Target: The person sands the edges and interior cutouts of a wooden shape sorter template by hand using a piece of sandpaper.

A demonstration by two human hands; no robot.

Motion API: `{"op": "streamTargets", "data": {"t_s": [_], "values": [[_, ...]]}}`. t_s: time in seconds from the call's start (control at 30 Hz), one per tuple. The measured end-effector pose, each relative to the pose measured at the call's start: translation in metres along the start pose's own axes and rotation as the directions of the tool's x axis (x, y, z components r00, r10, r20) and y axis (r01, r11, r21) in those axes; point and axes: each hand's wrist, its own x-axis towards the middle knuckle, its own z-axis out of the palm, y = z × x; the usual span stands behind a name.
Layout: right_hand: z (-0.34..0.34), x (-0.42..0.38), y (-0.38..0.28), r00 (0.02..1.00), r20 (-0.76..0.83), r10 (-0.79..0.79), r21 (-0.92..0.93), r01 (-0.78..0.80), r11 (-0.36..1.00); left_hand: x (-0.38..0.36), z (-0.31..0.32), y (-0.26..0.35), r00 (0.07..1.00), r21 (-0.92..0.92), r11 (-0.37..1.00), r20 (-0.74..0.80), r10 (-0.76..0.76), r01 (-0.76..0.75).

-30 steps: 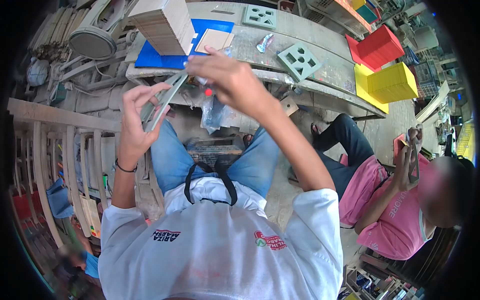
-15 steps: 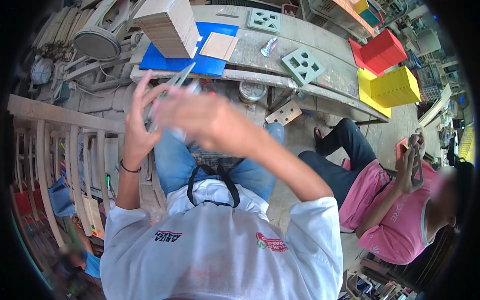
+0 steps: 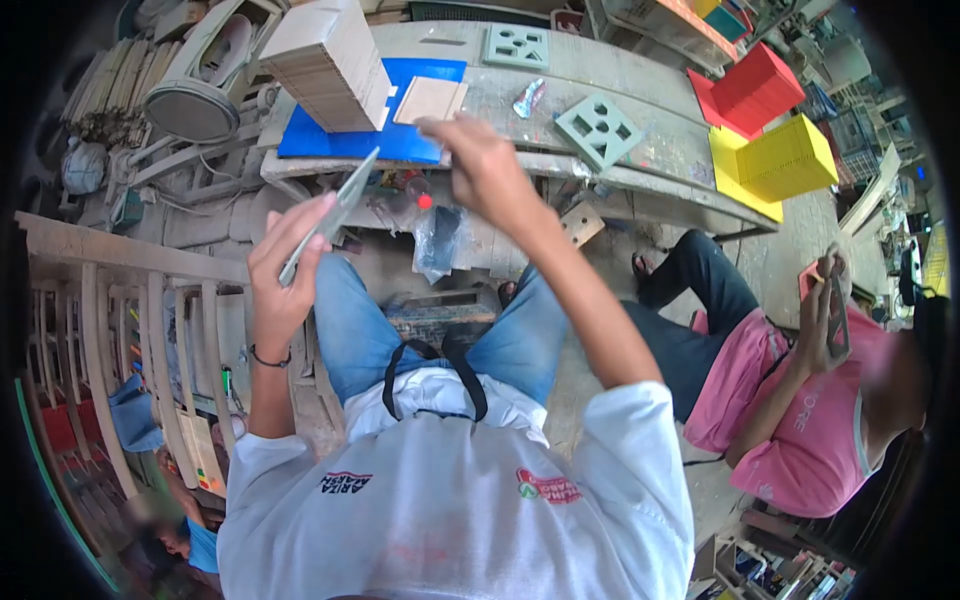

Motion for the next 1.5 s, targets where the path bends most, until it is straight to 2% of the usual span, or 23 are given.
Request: {"op": "streamTargets", "data": {"t_s": [0.03, 0.1, 0.2, 0.23, 0.3, 0.53, 0.6, 0.67, 0.7, 0.73, 0.8, 0.87, 0.93, 1.03, 1.1, 1.13, 1.27, 1.33, 1.5], "values": [[0.001, 0.002, -0.014, 1.000, 0.008, -0.012, 0.001, 0.012, 1.000, -0.004, 0.002, -0.002, 0.996, -0.061, 0.994, 0.004, -0.088, 0.088], [0.006, 0.001, -0.049, 0.985, 0.013, -0.173, 0.059, 0.172, 0.983, -0.008, 0.004, 0.002, 0.965, -0.175, 0.949, 0.033, -0.259, 0.261], [0.011, -0.004, -0.076, 0.970, 0.070, -0.233, -0.002, 0.234, 0.972, -0.010, 0.010, 0.002, 0.953, -0.245, 0.925, -0.020, -0.303, 0.290], [0.014, -0.004, -0.078, 0.971, 0.069, -0.229, 0.001, 0.229, 0.973, -0.012, 0.011, 0.002, 0.952, -0.244, 0.925, -0.015, -0.306, 0.293], [0.018, -0.005, -0.081, 0.976, 0.045, -0.212, 0.000, 0.212, 0.977, -0.016, 0.011, 0.002, 0.912, -0.267, 0.885, -0.044, -0.408, 0.383], [0.019, -0.003, -0.043, 0.992, -0.032, -0.126, -0.143, 0.120, 0.982, -0.021, 0.010, 0.004, 0.884, -0.378, 0.828, -0.047, -0.465, 0.415], [0.016, -0.004, -0.038, 0.993, -0.072, -0.098, -0.180, 0.083, 0.980, -0.020, 0.011, 0.007, 0.850, -0.581, 0.715, -0.072, -0.522, 0.389], [0.015, -0.004, -0.029, 0.991, 0.014, 0.132, 0.099, -0.133, 0.986, -0.022, 0.010, 0.008, 0.841, -0.639, 0.668, -0.060, -0.538, 0.381], [0.012, 0.000, -0.035, 0.962, 0.069, 0.266, 0.281, -0.274, 0.920, -0.023, 0.010, 0.008, 0.828, -0.694, 0.616, -0.050, -0.558, 0.373], [0.013, 0.002, -0.036, 0.961, 0.069, 0.269, 0.280, -0.278, 0.919, -0.023, 0.011, 0.007, 0.828, -0.695, 0.614, -0.047, -0.558, 0.375], [0.017, 0.008, -0.038, 0.949, 0.052, 0.310, 0.634, -0.271, 0.724, -0.023, 0.012, 0.006, 0.810, -0.779, 0.507, 0.000, -0.587, 0.368], [0.014, 0.013, -0.043, 0.946, 0.053, 0.321, 0.661, -0.274, 0.699, -0.027, 0.015, 0.001, 0.804, -0.783, 0.492, 0.019, -0.594, 0.381], [0.011, 0.015, -0.047, 0.916, 0.201, 0.349, 0.749, -0.373, 0.548, -0.031, 0.016, -0.006, 0.799, -0.785, 0.479, 0.031, -0.601, 0.392], [0.011, 0.014, -0.046, 0.910, 0.257, 0.325, 0.760, -0.398, 0.514, -0.035, 0.016, -0.009, 0.775, -0.778, 0.484, 0.006, -0.632, 0.401], [0.010, 0.013, -0.051, 0.899, 0.253, 0.358, 0.782, -0.408, 0.471, -0.032, 0.015, -0.005, 0.744, -0.840, 0.392, 0.020, -0.668, 0.375], [0.010, 0.012, -0.054, 0.886, 0.249, 0.390, 0.804, -0.414, 0.426, -0.030, 0.014, -0.003, 0.744, -0.840, 0.390, 0.023, -0.668, 0.376], [0.012, 0.002, -0.057, 0.864, 0.299, 0.405, 0.776, -0.467, 0.424, -0.020, 0.007, 0.002, 0.760, -0.872, 0.380, -0.014, -0.649, 0.309], [0.013, -0.002, -0.059, 0.898, 0.256, 0.358, 0.761, -0.416, 0.498, -0.018, 0.003, 0.004, 0.772, -0.875, 0.385, -0.021, -0.635, 0.293], [0.011, -0.017, -0.065, 0.880, 0.294, 0.374, 0.690, -0.466, 0.554, -0.015, -0.002, 0.001, 0.704, -0.895, 0.381, -0.115, -0.701, 0.233]]}}
